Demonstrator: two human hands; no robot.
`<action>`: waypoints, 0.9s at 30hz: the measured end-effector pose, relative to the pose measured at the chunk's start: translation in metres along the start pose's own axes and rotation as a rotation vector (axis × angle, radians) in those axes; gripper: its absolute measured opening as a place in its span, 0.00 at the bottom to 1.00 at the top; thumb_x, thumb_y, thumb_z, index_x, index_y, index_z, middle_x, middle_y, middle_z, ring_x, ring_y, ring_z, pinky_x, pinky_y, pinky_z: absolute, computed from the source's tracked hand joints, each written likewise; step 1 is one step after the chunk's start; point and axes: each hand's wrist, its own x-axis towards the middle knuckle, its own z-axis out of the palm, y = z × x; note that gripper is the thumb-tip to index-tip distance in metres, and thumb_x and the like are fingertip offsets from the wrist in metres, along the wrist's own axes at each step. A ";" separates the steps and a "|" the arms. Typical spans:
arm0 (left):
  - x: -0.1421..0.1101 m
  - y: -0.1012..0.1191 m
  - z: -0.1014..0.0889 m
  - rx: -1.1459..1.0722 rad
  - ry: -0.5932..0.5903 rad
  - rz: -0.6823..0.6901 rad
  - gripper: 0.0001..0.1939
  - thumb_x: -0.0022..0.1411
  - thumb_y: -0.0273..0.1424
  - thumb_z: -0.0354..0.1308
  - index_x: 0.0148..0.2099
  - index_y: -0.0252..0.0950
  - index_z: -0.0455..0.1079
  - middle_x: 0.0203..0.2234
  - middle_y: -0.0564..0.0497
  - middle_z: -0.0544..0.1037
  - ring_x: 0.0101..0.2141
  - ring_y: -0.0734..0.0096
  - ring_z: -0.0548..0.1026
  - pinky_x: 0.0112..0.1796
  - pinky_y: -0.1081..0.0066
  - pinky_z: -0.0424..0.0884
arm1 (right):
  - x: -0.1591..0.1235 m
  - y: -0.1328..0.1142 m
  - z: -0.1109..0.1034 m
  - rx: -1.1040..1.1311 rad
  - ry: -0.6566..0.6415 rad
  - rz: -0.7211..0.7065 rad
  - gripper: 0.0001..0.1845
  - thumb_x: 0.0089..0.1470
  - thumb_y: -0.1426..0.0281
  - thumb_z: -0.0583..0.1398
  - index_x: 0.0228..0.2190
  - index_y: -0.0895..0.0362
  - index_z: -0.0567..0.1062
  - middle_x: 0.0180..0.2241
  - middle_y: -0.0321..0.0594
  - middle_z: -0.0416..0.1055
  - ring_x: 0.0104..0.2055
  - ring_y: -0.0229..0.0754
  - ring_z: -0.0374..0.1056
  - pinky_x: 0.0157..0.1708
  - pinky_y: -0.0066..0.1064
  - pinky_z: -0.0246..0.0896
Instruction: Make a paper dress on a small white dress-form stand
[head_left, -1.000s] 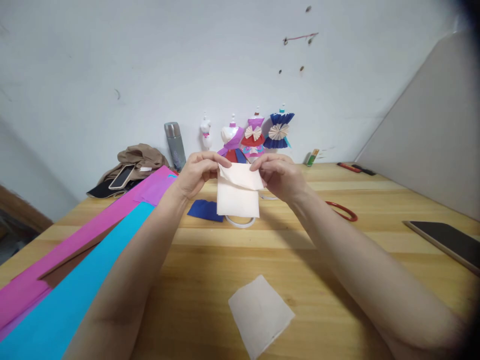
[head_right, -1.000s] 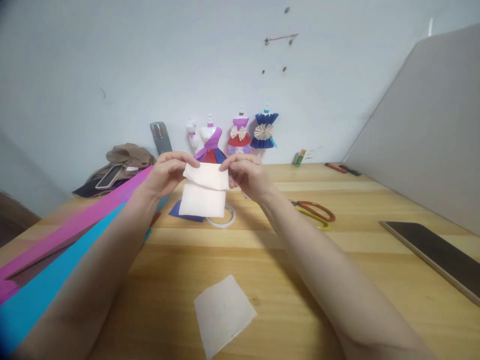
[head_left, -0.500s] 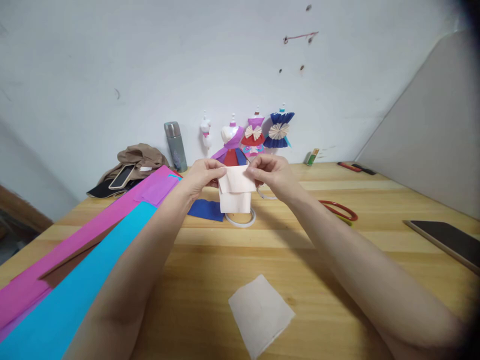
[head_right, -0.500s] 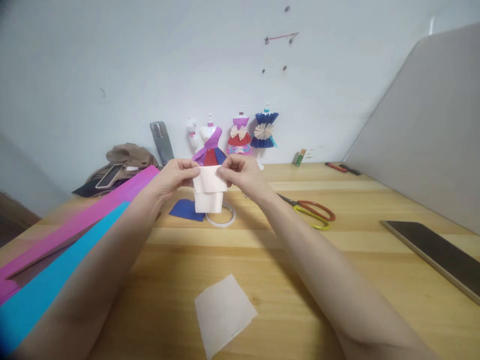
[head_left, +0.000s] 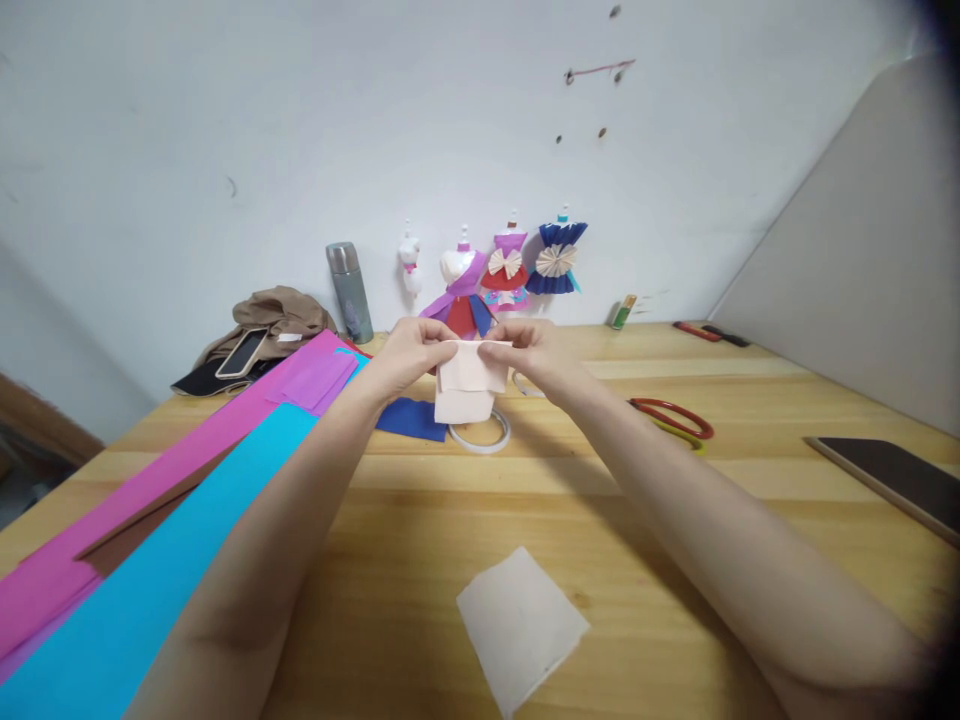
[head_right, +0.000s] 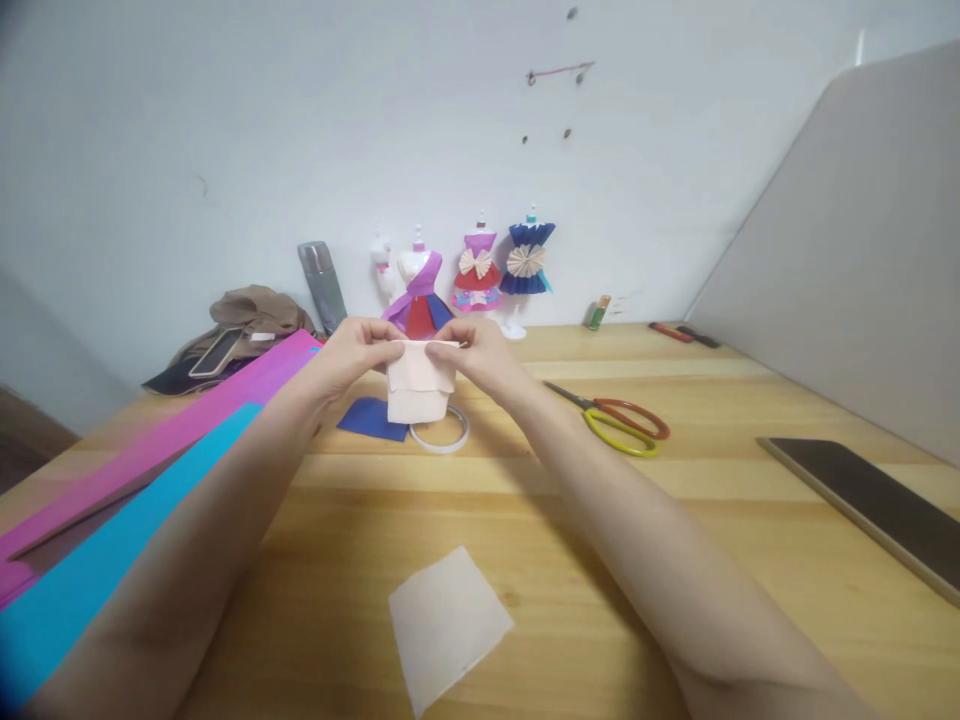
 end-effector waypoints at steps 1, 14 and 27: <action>0.001 -0.001 -0.001 0.018 0.005 0.017 0.03 0.50 0.25 0.61 0.28 0.32 0.75 0.20 0.55 0.73 0.24 0.76 0.69 0.29 0.73 0.66 | 0.000 0.000 0.000 0.004 0.016 -0.009 0.15 0.49 0.61 0.70 0.22 0.58 0.75 0.21 0.31 0.73 0.28 0.36 0.70 0.30 0.30 0.58; -0.001 -0.011 0.005 0.117 0.054 0.126 0.11 0.50 0.37 0.65 0.28 0.32 0.76 0.22 0.53 0.74 0.26 0.74 0.68 0.28 0.73 0.61 | 0.006 0.011 0.001 0.017 -0.013 -0.132 0.17 0.50 0.56 0.70 0.25 0.55 0.74 0.25 0.34 0.75 0.31 0.41 0.74 0.28 0.30 0.65; 0.003 -0.014 0.007 -0.056 0.006 0.032 0.15 0.48 0.41 0.69 0.24 0.34 0.73 0.20 0.53 0.72 0.24 0.74 0.67 0.28 0.72 0.60 | 0.000 0.006 0.006 0.154 -0.073 0.053 0.16 0.44 0.58 0.71 0.25 0.57 0.76 0.24 0.36 0.77 0.28 0.40 0.73 0.29 0.32 0.62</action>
